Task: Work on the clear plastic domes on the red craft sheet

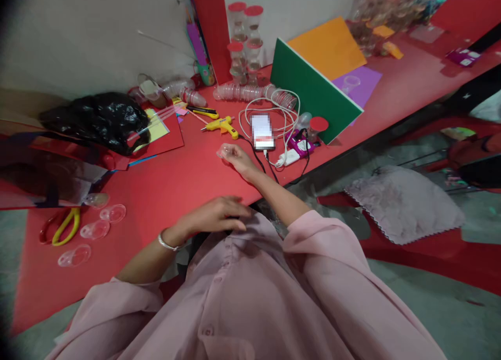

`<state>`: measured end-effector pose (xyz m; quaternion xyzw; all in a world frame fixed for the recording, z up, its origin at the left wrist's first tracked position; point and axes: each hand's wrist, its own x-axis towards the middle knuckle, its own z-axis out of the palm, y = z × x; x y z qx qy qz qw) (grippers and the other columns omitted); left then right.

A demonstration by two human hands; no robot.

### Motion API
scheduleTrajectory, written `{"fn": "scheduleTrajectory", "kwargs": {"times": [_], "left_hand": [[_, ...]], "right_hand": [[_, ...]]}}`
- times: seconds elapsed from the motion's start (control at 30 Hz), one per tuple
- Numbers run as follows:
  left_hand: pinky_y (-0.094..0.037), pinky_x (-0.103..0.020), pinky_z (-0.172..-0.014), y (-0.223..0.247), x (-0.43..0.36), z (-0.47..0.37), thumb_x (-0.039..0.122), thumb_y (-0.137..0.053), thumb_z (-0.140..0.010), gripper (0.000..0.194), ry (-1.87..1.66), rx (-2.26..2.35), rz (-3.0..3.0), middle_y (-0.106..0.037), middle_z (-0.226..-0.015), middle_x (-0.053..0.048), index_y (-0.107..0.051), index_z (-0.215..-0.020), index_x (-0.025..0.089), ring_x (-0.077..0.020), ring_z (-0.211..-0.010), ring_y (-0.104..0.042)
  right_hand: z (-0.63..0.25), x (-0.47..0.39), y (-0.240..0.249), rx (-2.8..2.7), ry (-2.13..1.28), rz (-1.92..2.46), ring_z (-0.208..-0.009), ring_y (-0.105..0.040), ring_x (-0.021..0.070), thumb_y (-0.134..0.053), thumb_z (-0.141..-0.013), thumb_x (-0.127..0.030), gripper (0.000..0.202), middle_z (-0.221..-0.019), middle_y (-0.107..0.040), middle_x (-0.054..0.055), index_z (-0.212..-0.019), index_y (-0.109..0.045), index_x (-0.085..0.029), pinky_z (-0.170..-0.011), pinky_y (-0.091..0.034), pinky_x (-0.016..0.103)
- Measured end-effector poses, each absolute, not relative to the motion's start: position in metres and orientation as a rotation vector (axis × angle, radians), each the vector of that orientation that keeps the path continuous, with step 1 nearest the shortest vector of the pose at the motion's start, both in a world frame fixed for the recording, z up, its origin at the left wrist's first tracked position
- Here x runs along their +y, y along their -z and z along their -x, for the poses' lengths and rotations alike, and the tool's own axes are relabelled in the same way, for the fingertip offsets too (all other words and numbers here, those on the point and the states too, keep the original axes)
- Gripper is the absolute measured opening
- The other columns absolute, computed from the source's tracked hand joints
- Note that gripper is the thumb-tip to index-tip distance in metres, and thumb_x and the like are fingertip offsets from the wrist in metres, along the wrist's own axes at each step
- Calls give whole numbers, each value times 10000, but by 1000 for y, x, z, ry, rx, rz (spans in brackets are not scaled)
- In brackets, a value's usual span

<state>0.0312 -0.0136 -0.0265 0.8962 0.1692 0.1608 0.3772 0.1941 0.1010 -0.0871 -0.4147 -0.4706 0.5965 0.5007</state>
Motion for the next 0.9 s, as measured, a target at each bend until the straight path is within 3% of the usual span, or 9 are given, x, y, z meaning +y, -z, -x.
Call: {"fn": "scheduleTrajectory", "kwargs": {"times": [0.1, 0.2, 0.3, 0.4, 0.5, 0.57, 0.63, 0.8, 0.9], "left_hand": [[-496, -528, -1205, 18, 4, 8, 451, -650, -1048, 319, -709, 1010, -2350, -743, -1432, -124, -812, -1238, 252, -297, -1311, -698], [-549, -488, -1144, 24, 13, 45, 405, -645, -1022, 312, -884, 1415, -2208, -707, -1485, -140, -820, -1203, 222, -297, -1314, -700], [-618, -375, -942, 33, 8, 67, 376, -621, -1002, 288, -922, 1573, -2063, -828, -1178, -106, -834, -1104, 212, -230, -1011, -780], [-602, -367, -878, 38, 1, 81, 426, -632, -1012, 321, -892, 1739, -2003, -801, -803, -55, -821, -859, 217, -196, -746, -729], [-560, -441, -1047, 42, 2, 92, 476, -645, -1032, 352, -887, 1762, -2092, -831, -1033, -103, -828, -864, 227, -246, -991, -761], [-530, -481, -1118, 44, 5, 95, 471, -679, -1018, 290, -867, 1760, -2131, -777, -1315, -141, -843, -1006, 232, -299, -1225, -716], [-515, -508, -1151, 45, 9, 93, 450, -707, -1000, 292, -796, 1772, -2145, -709, -1448, -164, -830, -1129, 219, -334, -1324, -671], [-492, -569, -1174, 45, 6, 77, 438, -707, -995, 354, -593, 1744, -2219, -698, -1474, -156, -793, -1259, 218, -368, -1350, -654], [-497, -554, -1182, 48, -1, 76, 431, -717, -985, 317, -658, 1728, -2164, -709, -1460, -146, -803, -1215, 230, -346, -1347, -662]], "right_hand": [[-184, 97, 73, -1378, -1280, 1050, -1164, -698, 214, -812, -857, -618, 500, -1248, -749, 58, -1192, -679, -273, -1091, -560, 410], [-165, 103, 59, -1708, -995, 1106, -1300, -654, 253, -791, -920, -468, 447, -1391, -724, 78, -1318, -697, -289, -1195, -488, 465], [-147, 116, 55, -2003, -801, 1181, -1387, -614, 292, -758, -967, -355, 428, -1463, -706, 101, -1380, -696, -259, -1232, -444, 503], [-143, 124, 60, -2132, -726, 1305, -1421, -595, 313, -718, -1010, -323, 456, -1511, -681, 146, -1447, -666, -201, -1225, -442, 510], [-150, 123, 65, -2110, -660, 1335, -1523, -510, 310, -730, -1015, -343, 645, -1642, -559, 189, -1602, -532, -164, -1272, -393, 496], [-154, 119, 66, -2117, -634, 1323, -1549, -479, 309, -734, -1014, -359, 709, -1671, -525, 185, -1649, -477, -177, -1286, -376, 503], [-152, 117, 63, -2155, -607, 1317, -1527, -496, 309, -714, -1023, -334, 691, -1654, -546, 168, -1656, -473, -195, -1273, -393, 507], [-116, 139, 48, -2257, -568, 1373, -1331, -623, 328, -672, -1031, -301, 480, -1416, -716, 140, -1503, -658, -216, -1130, -520, 496], [-78, 169, 35, -2233, -581, 1295, -1342, -613, 326, -673, -1037, -337, 484, -1427, -711, 130, -1508, -648, -230, -1164, -499, 512]]}}
